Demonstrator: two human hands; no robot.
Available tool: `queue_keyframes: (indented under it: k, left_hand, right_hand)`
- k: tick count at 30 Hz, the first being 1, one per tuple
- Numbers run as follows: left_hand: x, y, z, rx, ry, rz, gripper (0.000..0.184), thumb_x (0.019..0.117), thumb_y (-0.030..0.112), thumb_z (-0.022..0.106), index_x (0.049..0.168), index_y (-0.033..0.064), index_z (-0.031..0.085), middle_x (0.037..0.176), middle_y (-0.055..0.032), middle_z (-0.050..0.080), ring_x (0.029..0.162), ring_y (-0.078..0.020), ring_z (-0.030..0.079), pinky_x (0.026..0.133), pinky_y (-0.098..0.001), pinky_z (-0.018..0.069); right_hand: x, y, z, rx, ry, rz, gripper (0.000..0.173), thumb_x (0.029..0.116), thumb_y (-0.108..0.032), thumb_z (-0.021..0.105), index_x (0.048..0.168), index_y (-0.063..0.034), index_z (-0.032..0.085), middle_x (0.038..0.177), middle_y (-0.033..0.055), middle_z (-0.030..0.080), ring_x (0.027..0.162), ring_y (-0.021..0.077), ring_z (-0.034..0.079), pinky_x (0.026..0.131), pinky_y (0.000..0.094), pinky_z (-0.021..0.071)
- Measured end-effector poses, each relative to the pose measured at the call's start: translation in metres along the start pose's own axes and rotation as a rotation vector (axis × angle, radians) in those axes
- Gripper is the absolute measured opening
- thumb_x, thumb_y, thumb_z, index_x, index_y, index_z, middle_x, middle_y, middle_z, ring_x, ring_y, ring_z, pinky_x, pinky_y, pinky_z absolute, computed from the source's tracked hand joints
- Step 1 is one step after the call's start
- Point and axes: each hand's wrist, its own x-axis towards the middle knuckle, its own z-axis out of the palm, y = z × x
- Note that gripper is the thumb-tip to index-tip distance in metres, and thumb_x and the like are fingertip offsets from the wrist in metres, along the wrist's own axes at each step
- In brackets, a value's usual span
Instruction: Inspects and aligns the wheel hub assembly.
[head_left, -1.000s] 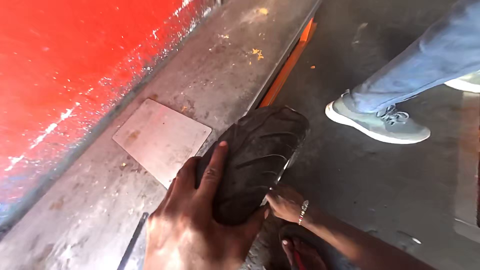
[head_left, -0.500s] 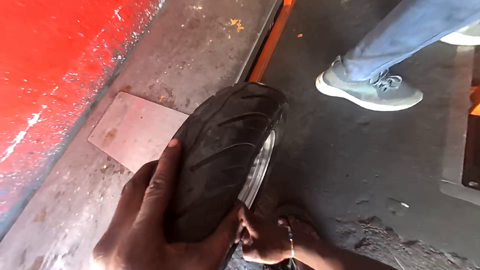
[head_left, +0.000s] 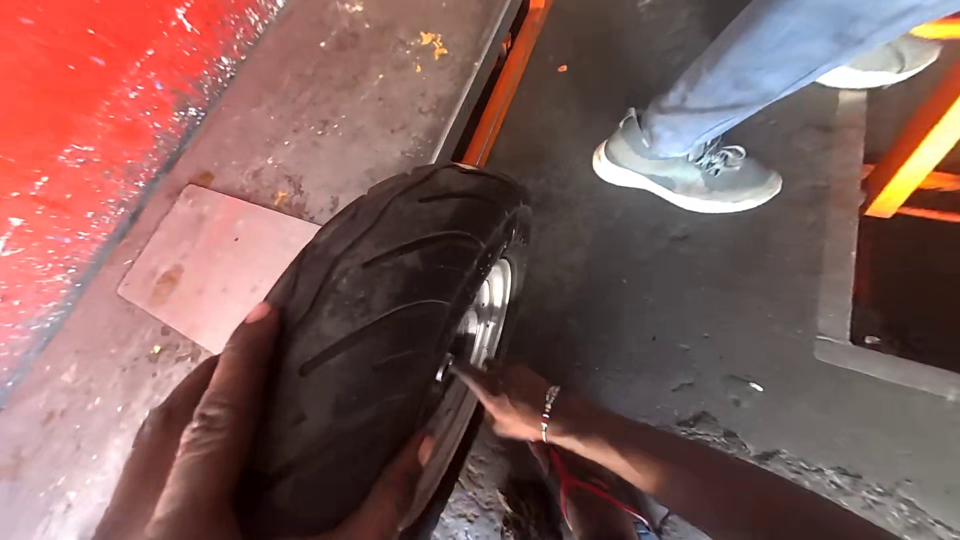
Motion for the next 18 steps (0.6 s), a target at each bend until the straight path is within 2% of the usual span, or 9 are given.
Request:
queue_keyframes:
  k: [2,5,6,7,9,11,13,15,18]
  left_hand:
    - [0.0,0.0,-0.001,-0.007,-0.004,0.008,0.107,0.0745,0.058,0.083,0.147,-0.0105,0.045,0.136,-0.0371,0.055,0.124,-0.0395,0.058,0.106,-0.048,0.0468]
    - [0.001,-0.001,-0.001,-0.019,-0.007,0.005,0.106,0.0745,0.059,0.082,0.147,-0.0087,0.046,0.136,-0.0364,0.055,0.123,-0.0385,0.059,0.104,-0.0481,0.0476]
    - [0.001,-0.001,-0.001,-0.021,-0.004,-0.002,0.105,0.0749,0.059,0.082,0.147,-0.0081,0.046,0.136,-0.0359,0.055,0.123,-0.0378,0.059,0.104,-0.0478,0.0476]
    - [0.0,-0.001,-0.001,-0.015,-0.004,-0.012,0.105,0.0749,0.059,0.082,0.147,-0.0075,0.047,0.136,-0.0353,0.055,0.123,-0.0377,0.059,0.104,-0.048,0.0478]
    - [0.0,0.001,0.0,-0.012,0.003,-0.031,0.105,0.0741,0.059,0.083,0.148,-0.0069,0.046,0.136,-0.0344,0.056,0.124,-0.0374,0.059,0.104,-0.0479,0.0477]
    - [-0.001,0.001,0.0,-0.014,0.009,-0.046,0.106,0.0735,0.06,0.083,0.148,-0.0061,0.047,0.136,-0.0341,0.055,0.123,-0.0367,0.059,0.103,-0.0472,0.0483]
    - [0.0,-0.002,-0.001,-0.015,0.031,-0.036,0.105,0.0726,0.062,0.083,0.147,-0.0037,0.05,0.135,-0.0325,0.057,0.12,-0.0359,0.061,0.101,-0.0465,0.0503]
    - [0.0,-0.005,0.0,-0.022,0.038,-0.03,0.104,0.0727,0.063,0.082,0.147,-0.0027,0.051,0.134,-0.0313,0.059,0.12,-0.0363,0.061,0.1,-0.0469,0.0506]
    - [-0.003,-0.007,0.001,-0.034,0.027,-0.04,0.104,0.0727,0.062,0.083,0.146,-0.0049,0.05,0.132,-0.0313,0.059,0.117,-0.0332,0.063,0.099,-0.0458,0.0522]
  right_hand:
    - [0.001,-0.005,0.008,-0.028,0.057,0.06,0.097,0.0833,-0.01,0.075,0.164,-0.0097,0.021,0.148,0.0186,0.055,0.119,0.0422,0.062,0.097,0.0594,0.0474]
    - [-0.016,-0.047,0.013,0.464,-0.014,-0.002,0.097,0.0874,-0.015,0.073,0.162,0.0023,0.014,0.133,0.0293,0.06,0.105,0.0395,0.067,0.093,0.0558,0.0527]
    - [-0.017,-0.049,0.008,0.551,-0.056,-0.02,0.093,0.0892,-0.015,0.071,0.162,0.0015,0.015,0.137,0.0279,0.058,0.107,0.0374,0.067,0.095,0.0539,0.0518]
    - [-0.014,-0.043,0.003,0.502,-0.087,-0.025,0.088,0.0916,-0.016,0.069,0.162,-0.0001,0.019,0.142,0.0255,0.057,0.113,0.0364,0.066,0.097,0.0538,0.0513]
    - [-0.001,-0.016,-0.003,0.154,-0.078,0.01,0.079,0.092,-0.016,0.067,0.16,-0.0059,0.028,0.136,0.0242,0.061,0.114,0.0406,0.065,0.094,0.0589,0.0507]
    - [0.003,-0.01,0.001,-0.015,-0.023,0.051,0.085,0.0868,-0.014,0.071,0.161,-0.0085,0.03,0.135,0.0235,0.063,0.116,0.0434,0.063,0.095,0.061,0.0481]
    - [-0.006,-0.034,0.004,0.172,-0.022,0.059,0.087,0.0877,-0.022,0.07,0.161,-0.0044,0.027,0.127,0.0254,0.065,0.108,0.0413,0.067,0.09,0.0598,0.0524]
    - [-0.015,-0.051,0.0,0.49,-0.028,0.005,0.081,0.0902,-0.018,0.069,0.158,0.0011,0.028,0.129,0.0276,0.063,0.103,0.0383,0.067,0.091,0.0549,0.0519]
    - [-0.004,-0.019,-0.001,0.16,-0.025,-0.01,0.077,0.091,-0.018,0.068,0.159,-0.0047,0.033,0.128,0.0243,0.065,0.108,0.0403,0.068,0.09,0.0585,0.0524]
